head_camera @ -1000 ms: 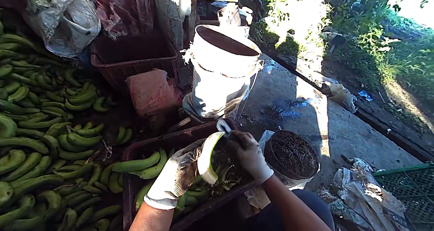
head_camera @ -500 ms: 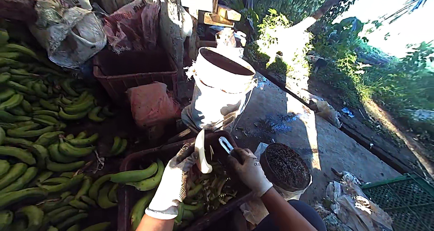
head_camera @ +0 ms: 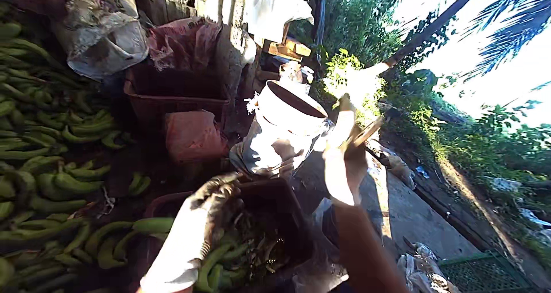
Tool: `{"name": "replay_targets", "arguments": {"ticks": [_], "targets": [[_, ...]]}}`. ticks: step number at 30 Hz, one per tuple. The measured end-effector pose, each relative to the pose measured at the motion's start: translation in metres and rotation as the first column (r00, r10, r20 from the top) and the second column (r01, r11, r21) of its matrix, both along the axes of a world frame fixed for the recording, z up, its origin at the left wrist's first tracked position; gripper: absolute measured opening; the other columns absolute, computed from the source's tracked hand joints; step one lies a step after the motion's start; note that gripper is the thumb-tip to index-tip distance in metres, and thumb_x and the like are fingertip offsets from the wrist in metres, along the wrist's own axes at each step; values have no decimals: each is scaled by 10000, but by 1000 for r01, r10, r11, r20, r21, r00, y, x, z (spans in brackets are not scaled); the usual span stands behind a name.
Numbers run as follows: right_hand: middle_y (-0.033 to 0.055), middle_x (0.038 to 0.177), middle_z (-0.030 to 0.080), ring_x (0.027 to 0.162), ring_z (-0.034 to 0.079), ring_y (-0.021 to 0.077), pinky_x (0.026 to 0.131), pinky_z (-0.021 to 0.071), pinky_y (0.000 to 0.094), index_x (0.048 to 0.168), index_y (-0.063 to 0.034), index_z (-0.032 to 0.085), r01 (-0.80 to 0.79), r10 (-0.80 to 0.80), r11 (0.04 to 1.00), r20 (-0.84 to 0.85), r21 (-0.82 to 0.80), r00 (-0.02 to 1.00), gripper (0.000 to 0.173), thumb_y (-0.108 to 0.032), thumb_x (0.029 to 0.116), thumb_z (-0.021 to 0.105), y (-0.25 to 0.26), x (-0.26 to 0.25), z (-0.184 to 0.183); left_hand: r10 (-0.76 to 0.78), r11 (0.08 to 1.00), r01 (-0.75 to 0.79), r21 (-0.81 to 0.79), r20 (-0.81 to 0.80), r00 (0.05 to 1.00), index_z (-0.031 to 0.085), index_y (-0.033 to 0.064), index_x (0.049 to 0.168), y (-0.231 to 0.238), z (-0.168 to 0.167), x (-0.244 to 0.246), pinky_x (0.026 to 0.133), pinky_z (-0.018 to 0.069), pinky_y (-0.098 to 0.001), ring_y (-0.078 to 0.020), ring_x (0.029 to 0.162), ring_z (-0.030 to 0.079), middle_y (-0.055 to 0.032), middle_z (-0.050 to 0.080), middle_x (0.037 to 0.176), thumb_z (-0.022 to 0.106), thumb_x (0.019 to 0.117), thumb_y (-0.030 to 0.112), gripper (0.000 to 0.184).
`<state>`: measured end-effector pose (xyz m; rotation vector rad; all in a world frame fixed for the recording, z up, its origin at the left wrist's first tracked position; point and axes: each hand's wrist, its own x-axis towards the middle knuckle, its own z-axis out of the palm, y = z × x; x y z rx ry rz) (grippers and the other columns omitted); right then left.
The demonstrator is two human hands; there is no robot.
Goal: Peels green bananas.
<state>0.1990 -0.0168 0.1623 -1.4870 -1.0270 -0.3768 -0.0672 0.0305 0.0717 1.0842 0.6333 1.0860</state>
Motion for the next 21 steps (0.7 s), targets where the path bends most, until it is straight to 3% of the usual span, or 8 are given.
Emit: {"name": "replay_targets", "arguments": {"ticks": [2, 6, 8, 10, 12, 14, 17, 21], "targets": [[112, 1045, 697, 877, 697, 193, 790, 615, 432, 1300, -25, 596, -44, 45, 998, 16, -43, 999, 329, -244, 1062, 536, 33, 49, 51, 156, 988, -156, 10, -53, 986, 644, 77, 1288, 9, 3, -24, 830, 619, -403, -217, 940, 711, -90, 705, 1130, 512, 1061, 200, 289], [105, 1182, 682, 1060, 670, 168, 949, 569, 396, 1299, -29, 618, -149, 158, 958, 15, -244, 987, 390, -220, 961, 654, 43, 48, 65, 370, 927, -368, -75, 9, 929, 654, 104, 1265, 25, 18, -62, 809, 615, -400, -199, 898, 705, -55, 704, 1066, 548, 1053, 260, 283], [46, 1036, 692, 851, 688, 127, 758, 616, 361, 1270, -64, 602, -302, 329, 872, 4, -386, 944, 322, -279, 1031, 587, 27, 0, 19, 407, 911, -401, -92, 62, 911, 653, 112, 1261, 31, 20, -76, 808, 616, -400, -205, 903, 702, -60, 702, 1055, 571, 1043, 281, 288], [77, 868, 718, 678, 704, 193, 609, 630, 422, 1120, -41, 658, -407, 425, 703, -114, -584, 898, 262, -255, 971, 678, 14, -55, -57, 415, 908, -409, -88, 74, 907, 648, 118, 1283, 36, 14, -85, 823, 617, -404, -213, 932, 704, -65, 705, 1082, 586, 1037, 313, 320], [82, 939, 708, 823, 690, 203, 770, 590, 442, 1142, -57, 682, -461, 397, 400, -303, -792, 866, 289, -252, 928, 686, 6, -105, -133, 406, 912, -397, -105, 84, 910, 636, 109, 1280, 40, 10, -85, 812, 615, -403, -214, 921, 698, -71, 692, 1076, 591, 1033, 300, 316], [61, 1040, 728, 910, 700, 187, 834, 592, 449, 1318, -137, 660, -574, 286, 238, -508, -784, 812, 445, -377, 944, 685, 6, -147, -203, 397, 914, -387, -120, 76, 915, 638, 105, 1282, 42, 9, -83, 816, 619, -417, -227, 935, 704, -78, 695, 1094, 580, 1039, 277, 303], [144, 1292, 681, 1160, 667, 314, 994, 528, 585, 1584, -212, 409, -595, 76, 182, -592, -783, 802, 683, -408, 977, 653, 14, -198, -256, 370, 926, -363, -103, 53, 928, 645, 102, 1279, 40, 10, -78, 817, 623, -431, -244, 942, 709, -92, 699, 1105, 580, 1041, 294, 312], [152, 1317, 667, 1185, 652, 330, 988, 514, 596, 1594, -237, 377, -552, -99, 302, -602, -777, 792, 744, -378, 936, 692, 26, -226, -270, 325, 944, -329, -40, -84, 942, 639, 168, 1311, 31, 10, -75, 821, 616, -413, -212, 964, 708, -54, 693, 1147, 555, 1051, 327, 316]]}}
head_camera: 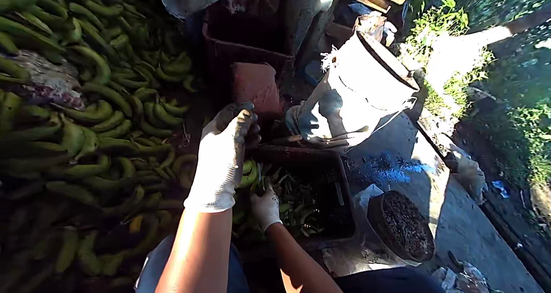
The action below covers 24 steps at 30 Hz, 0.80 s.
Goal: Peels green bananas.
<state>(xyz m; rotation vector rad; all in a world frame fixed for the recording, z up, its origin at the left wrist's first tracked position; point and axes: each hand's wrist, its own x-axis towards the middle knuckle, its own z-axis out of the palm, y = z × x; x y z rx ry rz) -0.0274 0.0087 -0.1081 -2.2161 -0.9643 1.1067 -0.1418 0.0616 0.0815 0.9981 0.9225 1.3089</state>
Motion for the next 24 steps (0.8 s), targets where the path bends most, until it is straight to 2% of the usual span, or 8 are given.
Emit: {"name": "replay_targets", "arguments": {"ticks": [2, 5, 9, 12, 14, 18, 21, 24], "targets": [[177, 1277, 663, 1078, 673, 313, 891, 559, 544, 1519, -156, 480, 180, -147, 976, -233, 126, 961, 690, -321, 914, 768, -4, 9, 3, -24, 1000, 24, 6, -122, 992, 641, 188, 1308, -1, 1, -1, 811, 613, -403, -198, 963, 705, -38, 694, 1151, 542, 1057, 336, 308], [167, 978, 701, 716, 680, 242, 608, 590, 412, 1344, -32, 579, 361, -179, 898, -540, 252, 822, 502, -257, 933, 760, -20, 45, 30, -32, 993, 77, 93, -410, 911, 637, 232, 1329, -2, 0, 1, 740, 594, -358, -145, 882, 692, -8, 697, 1152, 536, 1060, 319, 300], [101, 966, 730, 848, 702, 168, 781, 607, 367, 1216, -17, 666, 218, 20, 904, -544, 369, 839, 346, -290, 1003, 654, -51, 116, 97, -55, 826, 497, 266, -839, 541, 566, 280, 1426, -3, -16, 26, 1009, 522, -524, -208, 1270, 578, 10, 578, 1426, 674, 901, 165, 549], [102, 941, 721, 820, 700, 170, 757, 609, 370, 1226, -14, 643, 49, 182, 925, -551, 378, 814, 377, -299, 980, 670, -77, 158, 153, -260, 624, 778, 71, -920, 293, 436, 253, 1541, -30, -26, 76, 1139, 376, -593, -310, 1467, 372, -38, 414, 1592, 743, 854, 187, 756], [99, 953, 713, 816, 694, 174, 742, 606, 374, 1255, -27, 622, 36, 202, 919, -546, 394, 813, 404, -339, 998, 619, -90, 179, 175, -338, 611, 788, 79, -873, 350, 455, 199, 1528, -45, -39, 102, 1124, 425, -500, -249, 1371, 496, -78, 516, 1492, 721, 859, 169, 721], [119, 975, 725, 751, 698, 210, 641, 605, 369, 1311, -27, 578, 201, 23, 856, -424, 476, 905, 429, -373, 1086, 461, -102, 226, 164, -421, 780, 593, 199, -535, 733, 525, 116, 1436, -45, -68, 127, 977, 575, -306, -88, 1092, 672, -10, 682, 1252, 743, 909, 170, 573], [14, 923, 729, 785, 698, 129, 725, 610, 355, 1293, -99, 640, 5, 8, 848, -22, 530, 1000, 454, -442, 1085, 426, -115, 244, 147, -377, 851, 467, 238, -342, 861, 503, 8, 1400, -44, -76, 132, 930, 596, -326, -149, 1051, 686, -65, 689, 1190, 729, 927, 152, 544], [11, 925, 713, 808, 685, 118, 758, 598, 387, 1287, -130, 657, -151, 114, 851, 104, 502, 988, 446, -453, 1076, 435, -126, 232, 143, -332, 865, 415, 283, -299, 895, 512, -14, 1369, -48, -75, 138, 854, 607, -308, -158, 987, 689, -75, 690, 1137, 738, 926, 228, 553]]}}
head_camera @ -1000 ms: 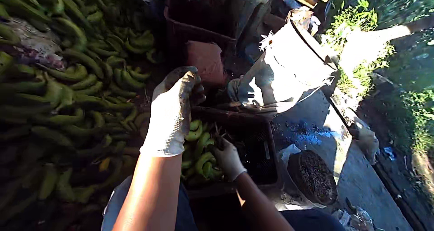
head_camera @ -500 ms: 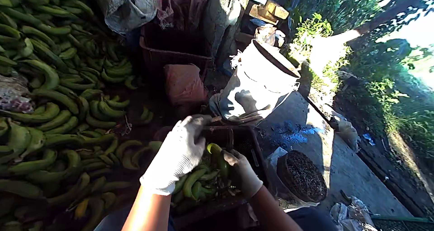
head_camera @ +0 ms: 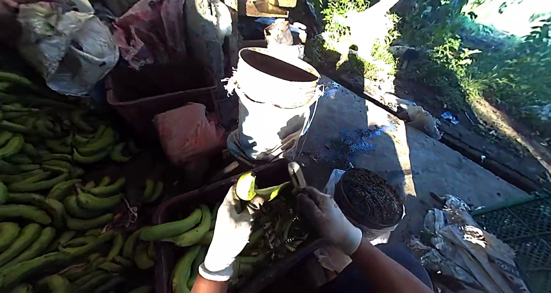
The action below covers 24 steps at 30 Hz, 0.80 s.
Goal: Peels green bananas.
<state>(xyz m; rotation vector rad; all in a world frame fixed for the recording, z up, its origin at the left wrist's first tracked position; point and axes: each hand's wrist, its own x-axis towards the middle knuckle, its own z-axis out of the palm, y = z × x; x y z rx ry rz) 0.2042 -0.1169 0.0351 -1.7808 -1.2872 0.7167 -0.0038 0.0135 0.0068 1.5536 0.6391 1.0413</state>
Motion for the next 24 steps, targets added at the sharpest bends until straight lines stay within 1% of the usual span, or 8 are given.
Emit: {"name": "replay_targets", "arguments": {"ticks": [6, 9, 11, 14, 16, 19, 22, 24], "targets": [[10, 902, 688, 804, 669, 140, 750, 570, 427, 1255, -166, 652, -147, 155, 983, 71, -107, 985, 460, -519, 1055, 436, 4, -15, -10, 9, 999, -7, 41, -45, 999, 545, -18, 1334, -11, 5, 4, 881, 610, -324, -175, 1002, 701, -77, 708, 1120, 755, 915, 334, 586], [52, 871, 672, 825, 670, 212, 766, 548, 496, 1169, -156, 663, -213, 252, 922, 83, -323, 964, 504, -563, 1051, 390, 13, -10, -27, 12, 1000, -12, -3, 103, 995, 541, -46, 1314, -12, 4, -3, 861, 619, -354, -210, 995, 704, -112, 701, 1132, 759, 919, 356, 604], [110, 1012, 703, 987, 684, 286, 883, 524, 579, 1228, -146, 645, -213, 304, 850, 118, -483, 945, 551, -596, 1041, 388, 18, -5, -41, 33, 986, 14, -168, 274, 961, 512, -44, 1313, -9, 14, -8, 735, 639, -378, -247, 883, 719, -155, 700, 1098, 760, 922, 292, 572], [88, 1270, 661, 1154, 647, 238, 999, 523, 522, 1399, -212, 608, -163, 219, 929, 139, -332, 966, 524, -530, 983, 585, 18, -10, -34, 39, 953, 66, -297, 336, 941, 471, 24, 1381, 3, 27, -19, 653, 628, -322, -196, 801, 719, -125, 714, 1039, 659, 990, 367, 553], [71, 1243, 656, 1081, 655, 191, 925, 566, 443, 1398, -215, 619, -158, 183, 979, 211, -130, 960, 541, -492, 938, 680, 16, -19, -23, 64, 920, 83, -382, 357, 932, 528, 41, 1355, 5, 22, -22, 666, 619, -321, -178, 784, 706, -110, 707, 964, 530, 1032, 469, 536], [82, 1173, 674, 996, 675, 170, 827, 596, 394, 1347, -168, 653, -262, 208, 957, 342, 121, 916, 521, -520, 963, 640, 11, -30, -15, 113, 890, 17, -456, 257, 960, 623, 68, 1236, 1, 13, -18, 713, 600, -293, -124, 775, 673, -53, 683, 895, 380, 1071, 506, 528], [87, 1081, 693, 960, 682, 191, 803, 597, 389, 1283, -174, 692, -404, 268, 890, 477, 210, 837, 475, -524, 968, 632, 11, -37, -19, 134, 797, 69, -600, 288, 948, 630, 49, 1122, -4, 14, -9, 616, 585, -298, -146, 677, 654, -81, 664, 806, 285, 1108, 423, 508], [80, 1056, 694, 956, 679, 196, 805, 591, 390, 1270, -182, 697, -430, 283, 879, 500, 206, 818, 459, -520, 965, 639, 12, -39, -22, 80, 794, 125, -595, 305, 949, 629, 59, 1187, -10, 15, -8, 675, 597, -289, -134, 749, 673, -77, 686, 889, 271, 1112, 397, 497]]}}
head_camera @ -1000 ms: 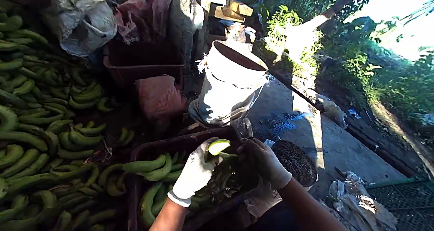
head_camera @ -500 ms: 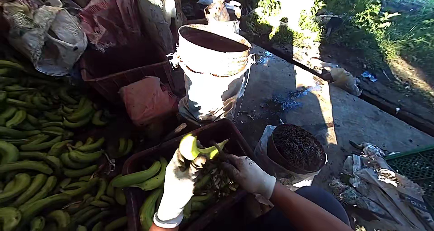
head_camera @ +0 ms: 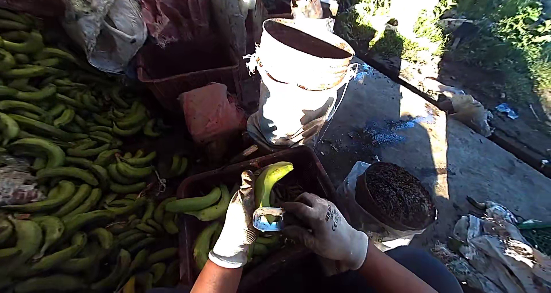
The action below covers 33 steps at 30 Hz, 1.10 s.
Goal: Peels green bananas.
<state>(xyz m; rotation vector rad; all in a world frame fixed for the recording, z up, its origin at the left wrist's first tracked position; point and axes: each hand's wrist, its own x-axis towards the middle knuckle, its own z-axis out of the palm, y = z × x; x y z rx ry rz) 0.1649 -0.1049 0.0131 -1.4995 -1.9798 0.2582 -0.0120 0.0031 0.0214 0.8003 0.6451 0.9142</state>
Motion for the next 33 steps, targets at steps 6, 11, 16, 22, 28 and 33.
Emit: {"name": "replay_targets", "arguments": {"ticks": [6, 11, 16, 22, 28, 33], "targets": [[91, 1107, 708, 991, 690, 245, 830, 588, 487, 1259, -189, 723, 452, -459, 885, -53, -114, 887, 428, -488, 965, 636, 17, 23, -7, 118, 971, -51, 235, -278, 953, 656, 43, 1204, -14, -7, 14, 860, 582, -273, -86, 954, 680, -41, 711, 1029, 332, 1116, 272, 407], [39, 1172, 708, 1078, 673, 167, 967, 548, 462, 1297, -192, 680, 570, -648, 749, -193, -339, 737, 518, -586, 993, 538, 20, 68, 6, 64, 996, -51, 78, -170, 983, 604, 28, 1285, 1, -10, 17, 798, 613, -351, -179, 898, 696, -119, 700, 1040, 434, 1092, 363, 421], [-7, 1126, 712, 972, 685, 71, 861, 607, 315, 1275, -120, 669, 159, -262, 955, -460, -250, 849, 416, -404, 972, 688, -7, 15, 14, -14, 999, 17, -37, 58, 998, 574, 36, 1249, 8, -11, 13, 633, 603, -326, -178, 729, 679, -114, 678, 901, 345, 1105, 273, 360], [27, 1096, 692, 994, 664, 133, 853, 583, 375, 1257, -189, 716, 128, -168, 976, -230, -178, 959, 423, -486, 961, 667, -4, -3, -4, -51, 996, 48, 81, 26, 998, 577, 34, 1271, -10, -11, 10, 689, 593, -283, -140, 797, 676, -88, 684, 957, 334, 1099, 233, 358], [66, 1160, 668, 1033, 655, 185, 864, 582, 433, 1229, -212, 739, 619, -574, 785, -349, 23, 741, 363, -422, 933, 719, 21, 52, 6, -202, 979, 198, -38, -145, 969, 626, 79, 1267, -19, -10, 21, 642, 597, -331, -169, 765, 674, -105, 684, 939, 365, 1103, 413, 455], [7, 1096, 714, 930, 690, 91, 816, 613, 322, 1297, -112, 647, 389, -429, 902, -498, -188, 754, 461, -401, 945, 723, -2, 35, 23, -70, 997, 69, -19, -52, 996, 531, 41, 1344, -6, -15, 23, 566, 601, -356, -230, 696, 681, -156, 672, 932, 341, 1118, 351, 428]]}}
